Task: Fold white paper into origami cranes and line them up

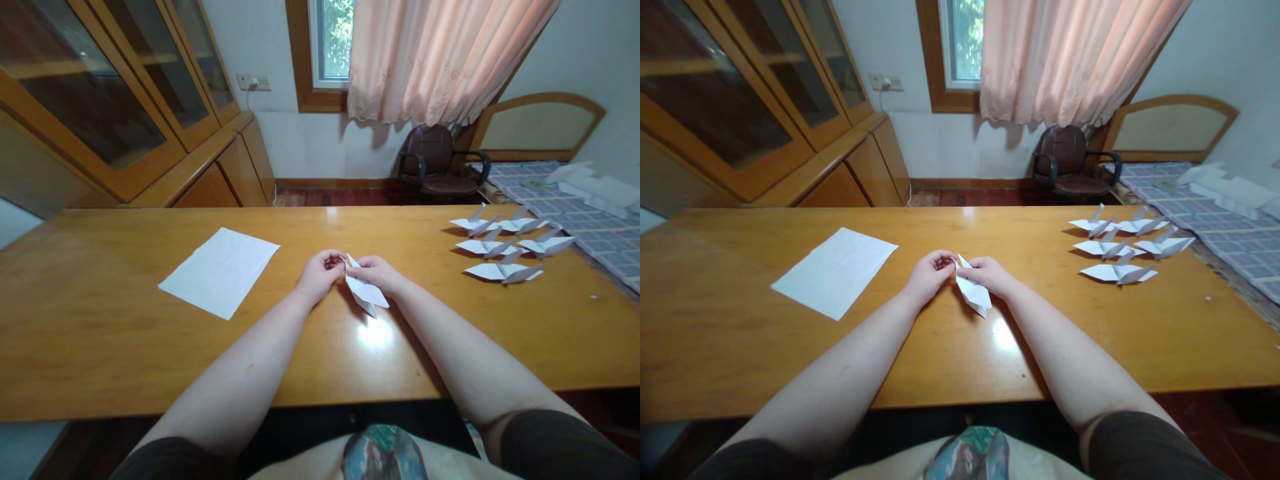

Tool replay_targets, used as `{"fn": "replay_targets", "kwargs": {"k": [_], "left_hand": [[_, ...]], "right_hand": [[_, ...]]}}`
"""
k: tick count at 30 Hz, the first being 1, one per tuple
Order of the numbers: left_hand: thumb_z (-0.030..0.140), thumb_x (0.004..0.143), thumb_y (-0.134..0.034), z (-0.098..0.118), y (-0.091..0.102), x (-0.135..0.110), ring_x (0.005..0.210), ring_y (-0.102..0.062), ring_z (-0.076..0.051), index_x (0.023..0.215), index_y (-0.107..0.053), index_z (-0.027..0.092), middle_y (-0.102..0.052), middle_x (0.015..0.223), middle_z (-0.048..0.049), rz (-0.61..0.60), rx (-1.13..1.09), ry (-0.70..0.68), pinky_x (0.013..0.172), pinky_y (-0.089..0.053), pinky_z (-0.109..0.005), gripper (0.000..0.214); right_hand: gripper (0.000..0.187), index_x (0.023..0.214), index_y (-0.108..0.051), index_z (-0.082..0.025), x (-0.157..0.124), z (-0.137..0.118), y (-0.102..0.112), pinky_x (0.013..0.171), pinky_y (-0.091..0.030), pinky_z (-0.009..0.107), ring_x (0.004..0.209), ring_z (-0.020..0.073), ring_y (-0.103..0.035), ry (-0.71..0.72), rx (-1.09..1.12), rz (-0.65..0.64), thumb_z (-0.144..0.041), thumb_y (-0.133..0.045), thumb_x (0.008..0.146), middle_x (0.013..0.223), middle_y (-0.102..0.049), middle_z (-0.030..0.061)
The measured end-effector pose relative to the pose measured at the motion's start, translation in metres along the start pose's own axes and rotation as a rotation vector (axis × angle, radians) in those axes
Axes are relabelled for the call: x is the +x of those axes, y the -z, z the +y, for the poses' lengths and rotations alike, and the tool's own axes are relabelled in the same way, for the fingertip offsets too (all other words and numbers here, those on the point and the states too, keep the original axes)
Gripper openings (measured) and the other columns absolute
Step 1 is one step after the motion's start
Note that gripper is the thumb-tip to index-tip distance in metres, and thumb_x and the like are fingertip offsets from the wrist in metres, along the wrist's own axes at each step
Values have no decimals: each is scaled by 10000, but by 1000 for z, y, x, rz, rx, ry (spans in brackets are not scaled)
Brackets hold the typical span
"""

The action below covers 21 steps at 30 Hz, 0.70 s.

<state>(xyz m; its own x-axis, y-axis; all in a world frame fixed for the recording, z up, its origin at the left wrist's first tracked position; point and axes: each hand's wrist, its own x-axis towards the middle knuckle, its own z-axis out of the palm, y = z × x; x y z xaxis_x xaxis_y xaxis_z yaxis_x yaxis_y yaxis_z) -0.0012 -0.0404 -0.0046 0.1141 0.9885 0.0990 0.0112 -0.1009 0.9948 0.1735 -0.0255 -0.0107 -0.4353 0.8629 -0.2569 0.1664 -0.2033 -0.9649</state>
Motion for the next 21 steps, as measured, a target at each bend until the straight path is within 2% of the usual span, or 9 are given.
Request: {"fn": "replay_targets", "kwargs": {"k": [7, 21], "left_hand": [[229, 728, -629, 1, 4, -2, 661, -566, -117, 800, -644, 176, -636, 728, 10, 28, 242, -59, 657, -458, -248, 90], [215, 751, -646, 4, 6, -4, 696, -581, -125, 770, -680, 184, -668, 796, -11, 46, 454, -164, 670, -466, -258, 50]], "right_hand": [[441, 623, -590, -144, -1, -3, -2, 429, -266, 222, 439, 75, -413, 9, -52, 45, -561, -734, 619, 506, -508, -32], [441, 632, -609, -136, -2, -6, -3, 454, -250, 228, 472, 72, -384, 45, -100, 86, -565, -712, 623, 524, -485, -32]]}}
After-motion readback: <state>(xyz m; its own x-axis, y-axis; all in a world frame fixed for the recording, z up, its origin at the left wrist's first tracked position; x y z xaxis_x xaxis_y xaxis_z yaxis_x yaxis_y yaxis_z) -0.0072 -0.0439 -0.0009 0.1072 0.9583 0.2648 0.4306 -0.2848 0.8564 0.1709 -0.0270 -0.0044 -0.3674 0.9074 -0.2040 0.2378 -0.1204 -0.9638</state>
